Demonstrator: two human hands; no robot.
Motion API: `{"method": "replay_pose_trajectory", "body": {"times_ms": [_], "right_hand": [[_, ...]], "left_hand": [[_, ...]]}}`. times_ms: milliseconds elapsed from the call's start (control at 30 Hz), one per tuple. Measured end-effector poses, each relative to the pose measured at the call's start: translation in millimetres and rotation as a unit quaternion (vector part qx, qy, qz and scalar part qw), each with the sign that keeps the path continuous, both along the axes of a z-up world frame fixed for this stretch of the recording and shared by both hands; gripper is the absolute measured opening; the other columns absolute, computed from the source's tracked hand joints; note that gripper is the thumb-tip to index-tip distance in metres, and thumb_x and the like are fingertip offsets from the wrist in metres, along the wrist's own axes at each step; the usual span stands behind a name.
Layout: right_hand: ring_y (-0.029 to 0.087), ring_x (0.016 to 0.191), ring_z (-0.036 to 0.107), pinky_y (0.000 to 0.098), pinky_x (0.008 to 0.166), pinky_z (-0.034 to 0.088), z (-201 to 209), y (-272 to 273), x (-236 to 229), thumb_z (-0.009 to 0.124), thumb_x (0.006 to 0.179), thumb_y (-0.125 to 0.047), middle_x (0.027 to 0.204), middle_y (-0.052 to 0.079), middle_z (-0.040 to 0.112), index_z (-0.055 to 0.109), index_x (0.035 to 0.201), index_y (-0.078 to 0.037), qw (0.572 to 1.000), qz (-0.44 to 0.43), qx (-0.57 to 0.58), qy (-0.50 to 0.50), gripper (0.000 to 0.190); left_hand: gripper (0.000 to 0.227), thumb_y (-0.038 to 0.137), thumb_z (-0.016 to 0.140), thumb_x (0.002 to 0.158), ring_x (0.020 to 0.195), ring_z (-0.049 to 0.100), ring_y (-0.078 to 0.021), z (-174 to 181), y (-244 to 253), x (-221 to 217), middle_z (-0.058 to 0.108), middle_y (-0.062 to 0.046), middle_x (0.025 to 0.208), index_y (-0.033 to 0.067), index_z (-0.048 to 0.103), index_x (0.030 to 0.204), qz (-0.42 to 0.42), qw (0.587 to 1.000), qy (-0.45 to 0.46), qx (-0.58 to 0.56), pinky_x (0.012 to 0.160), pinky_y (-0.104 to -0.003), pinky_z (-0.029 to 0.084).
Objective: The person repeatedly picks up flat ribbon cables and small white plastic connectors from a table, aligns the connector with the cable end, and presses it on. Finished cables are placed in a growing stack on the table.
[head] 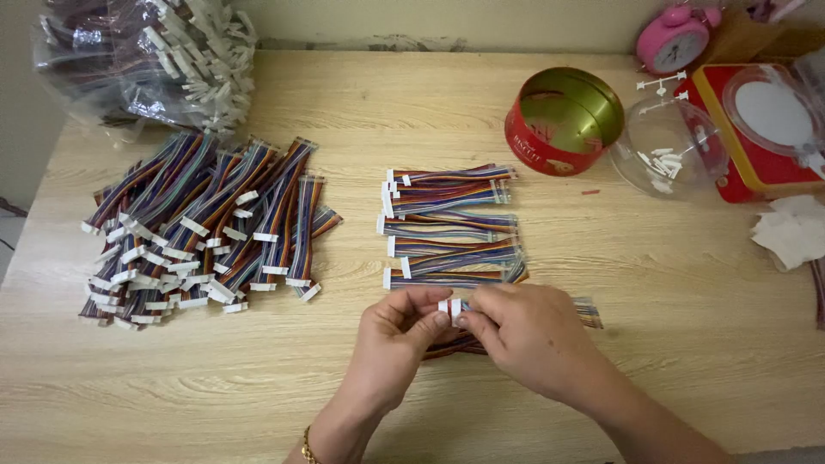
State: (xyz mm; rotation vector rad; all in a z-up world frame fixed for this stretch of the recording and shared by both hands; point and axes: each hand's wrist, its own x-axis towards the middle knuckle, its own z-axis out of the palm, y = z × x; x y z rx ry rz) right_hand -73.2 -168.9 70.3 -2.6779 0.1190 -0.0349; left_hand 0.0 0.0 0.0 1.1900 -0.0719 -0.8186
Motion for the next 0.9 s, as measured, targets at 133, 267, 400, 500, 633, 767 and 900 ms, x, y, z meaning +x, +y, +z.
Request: {"method": "replay_pose_trajectory", "body": {"times_ms": [133,267,400,500,633,767,900], "right_hand": [[0.031,0.069,0.069,0.0461,0.060,0.052,2.7,-4.0,-2.1,0.069,0.087,-0.027,0.075,0.008,0.071,0.067,0.082,-0.011,0.998,0.027,0.050,0.006,0.017],[0.030,0.069,0.069,0.0450,0.062,0.051,1.8,-8.1,-3.9,0.069,0.087,-0.027,0.073,0.007,0.072,0.067,0.080,-0.011,0.997,0.021,0.064,0.049,0.018],[0.031,0.068,0.069,0.0454,0.059,0.050,-4.1,-14.0,-3.7,0.069,0.087,-0.029,0.072,0.008,0.072,0.069,0.081,-0.012,0.995,0.040,0.085,0.043,0.017],[0.032,0.064,0.070,0.0448,0.058,0.052,4.1,-16.5,1.0,0.068,0.089,-0.035,0.071,0.010,0.071,0.070,0.088,-0.015,0.989,0.035,0.094,0.106,0.020],[0.033,0.063,0.069,0.0459,0.058,0.051,11.0,-18.7,5.7,0.069,0.087,-0.036,0.069,0.011,0.071,0.069,0.082,-0.013,0.990,0.012,0.088,0.110,0.024],[0.033,0.064,0.069,0.0451,0.058,0.052,11.2,-17.6,7.6,0.067,0.087,-0.037,0.069,0.011,0.071,0.069,0.088,-0.015,0.987,0.015,0.093,0.132,0.022],[0.032,0.064,0.070,0.0447,0.059,0.052,9.4,-16.6,7.9,0.067,0.088,-0.038,0.069,0.011,0.071,0.068,0.087,-0.015,0.986,0.026,0.084,0.141,0.023]], "left_hand": [[0.021,-0.004,0.063,0.093,0.089,0.074,-0.0168,3.8,1.5,-2.4,0.075,-0.012,0.098,-0.0036,0.069,0.114,-0.025,0.998,0.048,-0.018,0.084,-0.032,0.065],[0.022,-0.002,0.065,0.093,0.090,0.074,-0.0149,8.0,2.0,-2.5,0.076,-0.010,0.099,-0.0024,0.070,0.115,-0.058,0.998,-0.002,0.018,0.084,-0.030,0.065],[0.022,-0.001,0.067,0.093,0.088,0.073,-0.0149,-0.7,2.3,-1.5,0.076,-0.010,0.100,-0.0031,0.071,0.114,-0.066,0.998,-0.010,0.020,0.082,-0.030,0.064],[0.022,-0.001,0.067,0.093,0.087,0.073,-0.0179,-6.5,1.9,2.2,0.075,-0.012,0.098,-0.0027,0.070,0.115,-0.062,0.997,0.031,-0.014,0.080,-0.031,0.064],[0.023,-0.001,0.065,0.093,0.088,0.073,-0.0196,-13.2,0.9,4.9,0.074,-0.012,0.099,-0.0029,0.070,0.116,-0.033,0.994,0.084,-0.064,0.080,-0.034,0.065],[0.023,0.000,0.065,0.093,0.088,0.073,-0.0192,-8.6,4.3,6.5,0.073,-0.011,0.100,-0.0028,0.069,0.116,-0.037,0.991,0.117,-0.058,0.081,-0.034,0.065],[0.023,-0.001,0.065,0.093,0.085,0.072,-0.0192,-14.9,6.9,5.5,0.073,-0.011,0.098,-0.0024,0.069,0.116,-0.043,0.990,0.113,-0.073,0.079,-0.033,0.064]]}}
